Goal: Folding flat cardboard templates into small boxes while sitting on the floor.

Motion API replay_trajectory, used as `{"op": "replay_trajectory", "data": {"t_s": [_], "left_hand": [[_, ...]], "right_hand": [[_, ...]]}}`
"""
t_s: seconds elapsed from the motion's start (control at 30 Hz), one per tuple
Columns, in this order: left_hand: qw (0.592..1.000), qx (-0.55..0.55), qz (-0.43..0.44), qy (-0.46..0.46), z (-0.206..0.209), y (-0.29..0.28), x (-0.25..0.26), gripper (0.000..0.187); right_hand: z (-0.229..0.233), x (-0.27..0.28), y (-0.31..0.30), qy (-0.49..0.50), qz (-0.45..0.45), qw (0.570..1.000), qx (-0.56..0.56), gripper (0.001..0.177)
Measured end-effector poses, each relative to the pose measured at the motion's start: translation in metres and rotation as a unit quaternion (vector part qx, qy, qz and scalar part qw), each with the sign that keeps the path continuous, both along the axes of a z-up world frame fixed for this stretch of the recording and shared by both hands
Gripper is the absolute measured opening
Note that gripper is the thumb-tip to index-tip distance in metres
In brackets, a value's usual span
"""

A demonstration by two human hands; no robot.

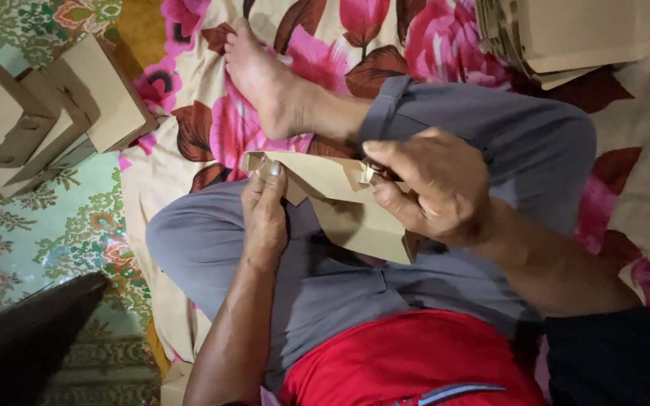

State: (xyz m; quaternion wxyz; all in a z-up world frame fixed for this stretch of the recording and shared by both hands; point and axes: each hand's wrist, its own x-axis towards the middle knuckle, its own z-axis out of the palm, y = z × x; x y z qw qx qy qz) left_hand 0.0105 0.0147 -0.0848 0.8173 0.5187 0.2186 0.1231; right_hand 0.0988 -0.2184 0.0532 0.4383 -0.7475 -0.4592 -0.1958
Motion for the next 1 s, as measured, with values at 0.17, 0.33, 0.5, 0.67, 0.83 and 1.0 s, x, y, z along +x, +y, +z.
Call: {"op": "replay_trajectory", "data": {"t_s": [0.17,0.33,0.5,0.67,0.83,1.0], "left_hand": [[0.999,0.030,-0.013,0.002,-0.006,0.003,-0.001,0.017],[0.997,0.064,-0.046,-0.021,0.040,-0.008,0.006,0.023],[0.989,0.122,-0.075,-0.030,0.068,-0.015,0.010,0.025],[0.980,0.197,-0.008,-0.032,0.049,-0.018,0.005,0.018],[0.890,0.427,0.130,-0.092,0.055,-0.016,-0.004,0.060],[0.754,0.587,0.229,-0.185,0.066,-0.027,-0.005,0.064]], "right_hand": [[-0.001,0.001,-0.001,-0.001,0.002,1.000,0.011,0.022],[-0.004,0.007,-0.004,-0.032,0.039,0.998,0.034,0.016],[-0.009,0.008,-0.005,-0.132,0.005,0.991,-0.008,0.011],[-0.009,0.004,-0.002,-0.156,0.002,0.988,-0.001,0.009],[-0.005,0.003,0.007,-0.163,0.009,0.987,0.012,0.011],[-0.016,-0.001,0.006,-0.132,0.046,0.990,0.019,0.011]]}}
